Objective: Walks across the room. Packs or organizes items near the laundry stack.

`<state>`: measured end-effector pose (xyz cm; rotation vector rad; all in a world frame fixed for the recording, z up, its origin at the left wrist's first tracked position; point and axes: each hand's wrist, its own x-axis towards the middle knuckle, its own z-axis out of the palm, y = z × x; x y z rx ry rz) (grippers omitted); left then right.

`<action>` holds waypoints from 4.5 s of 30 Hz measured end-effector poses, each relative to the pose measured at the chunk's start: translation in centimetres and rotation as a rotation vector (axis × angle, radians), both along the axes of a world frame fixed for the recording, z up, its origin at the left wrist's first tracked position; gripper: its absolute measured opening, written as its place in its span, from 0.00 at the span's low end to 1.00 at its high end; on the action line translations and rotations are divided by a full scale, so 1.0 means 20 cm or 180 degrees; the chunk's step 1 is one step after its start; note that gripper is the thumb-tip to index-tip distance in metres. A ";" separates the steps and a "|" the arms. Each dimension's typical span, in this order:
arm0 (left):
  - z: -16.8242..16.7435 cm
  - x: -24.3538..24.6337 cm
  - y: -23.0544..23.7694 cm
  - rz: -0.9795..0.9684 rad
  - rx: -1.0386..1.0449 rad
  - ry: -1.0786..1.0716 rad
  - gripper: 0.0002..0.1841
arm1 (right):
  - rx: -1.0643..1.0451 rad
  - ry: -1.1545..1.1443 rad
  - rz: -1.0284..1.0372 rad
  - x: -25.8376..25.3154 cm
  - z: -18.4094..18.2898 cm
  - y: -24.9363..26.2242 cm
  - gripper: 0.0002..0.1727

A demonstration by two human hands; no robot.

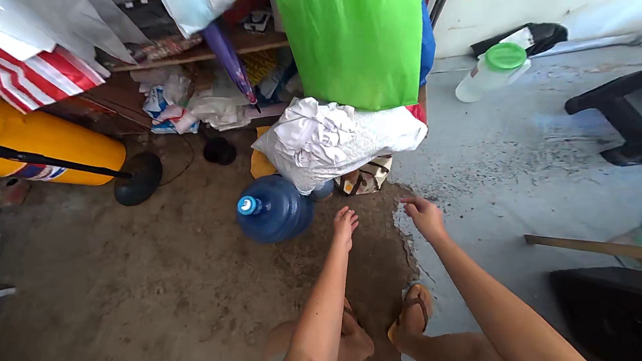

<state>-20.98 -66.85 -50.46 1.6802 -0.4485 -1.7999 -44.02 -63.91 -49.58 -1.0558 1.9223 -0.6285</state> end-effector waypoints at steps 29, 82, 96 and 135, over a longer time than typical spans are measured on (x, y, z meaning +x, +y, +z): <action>-0.85 -0.40 -0.63 0.0769 -0.0427 0.0639 0.20 | -0.1222 0.2143 0.2184 0.04 -0.92 -0.67 0.15; -0.97 -0.47 -0.59 -0.0648 -0.0293 -0.0557 0.25 | -0.2813 0.1987 0.2191 -0.22 -1.15 -0.43 0.12; -1.00 -0.48 -0.44 -0.0653 -0.0660 -0.0353 0.37 | -0.2751 0.2073 0.2170 -0.23 -1.15 -0.41 0.11; -0.84 -0.04 -0.50 -0.3392 -0.0442 -0.0995 0.23 | -0.2234 0.2066 0.2173 -0.22 -1.06 -0.43 0.11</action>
